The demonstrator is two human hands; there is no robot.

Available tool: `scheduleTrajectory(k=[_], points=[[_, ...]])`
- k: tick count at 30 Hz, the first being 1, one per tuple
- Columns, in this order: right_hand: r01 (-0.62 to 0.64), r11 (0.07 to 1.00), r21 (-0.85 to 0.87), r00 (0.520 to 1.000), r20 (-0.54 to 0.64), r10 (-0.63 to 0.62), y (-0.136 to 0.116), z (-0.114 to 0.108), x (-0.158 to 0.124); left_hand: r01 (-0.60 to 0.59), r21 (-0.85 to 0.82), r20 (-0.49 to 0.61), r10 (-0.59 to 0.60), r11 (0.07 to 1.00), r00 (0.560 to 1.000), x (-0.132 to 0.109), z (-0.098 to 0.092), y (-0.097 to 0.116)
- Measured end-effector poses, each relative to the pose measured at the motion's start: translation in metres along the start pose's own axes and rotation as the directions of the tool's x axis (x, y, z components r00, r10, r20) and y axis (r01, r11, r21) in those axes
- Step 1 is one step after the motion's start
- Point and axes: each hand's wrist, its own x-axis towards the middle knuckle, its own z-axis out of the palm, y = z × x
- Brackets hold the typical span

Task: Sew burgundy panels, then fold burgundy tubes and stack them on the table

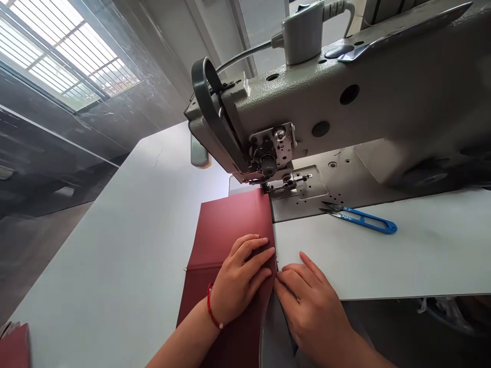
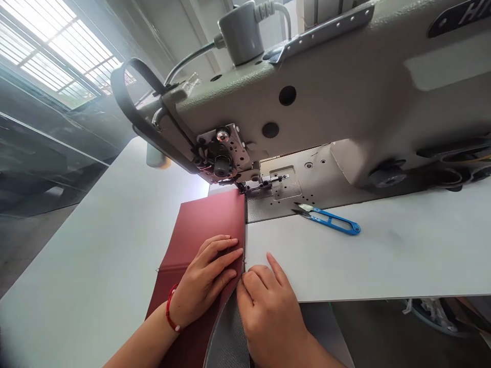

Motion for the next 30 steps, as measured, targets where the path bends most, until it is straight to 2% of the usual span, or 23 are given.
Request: scheduleTrajectory(k=[5, 14, 20, 24, 30], points=[[0.001, 1.0, 0.009, 1.0, -0.024, 0.0, -0.001, 0.0, -0.001, -0.001, 0.025, -0.001, 0.001, 1.0, 1.0, 0.001, 0.0, 0.0], [0.075, 0.997, -0.015, 0.995, -0.064, -0.075, 0.003, -0.003, -0.005, 0.013, 0.073, -0.018, -0.012, 0.997, 1.0, -0.001, 0.004, 0.002], [0.086, 0.996, 0.004, 0.994, 0.066, -0.086, 0.011, -0.019, 0.007, 0.044, 0.04, -0.059, -0.042, 0.998, 0.997, -0.004, 0.01, 0.004], [0.142, 0.99, 0.0, 0.976, 0.165, -0.14, 0.018, -0.018, 0.011, 0.091, -0.034, -0.084, -0.094, 0.995, 0.992, -0.007, 0.01, 0.003], [0.255, 0.966, -0.047, 0.93, 0.285, -0.232, 0.024, -0.018, 0.011, 0.08, -0.148, 0.053, -0.073, 0.986, 0.996, -0.006, -0.004, -0.005]])
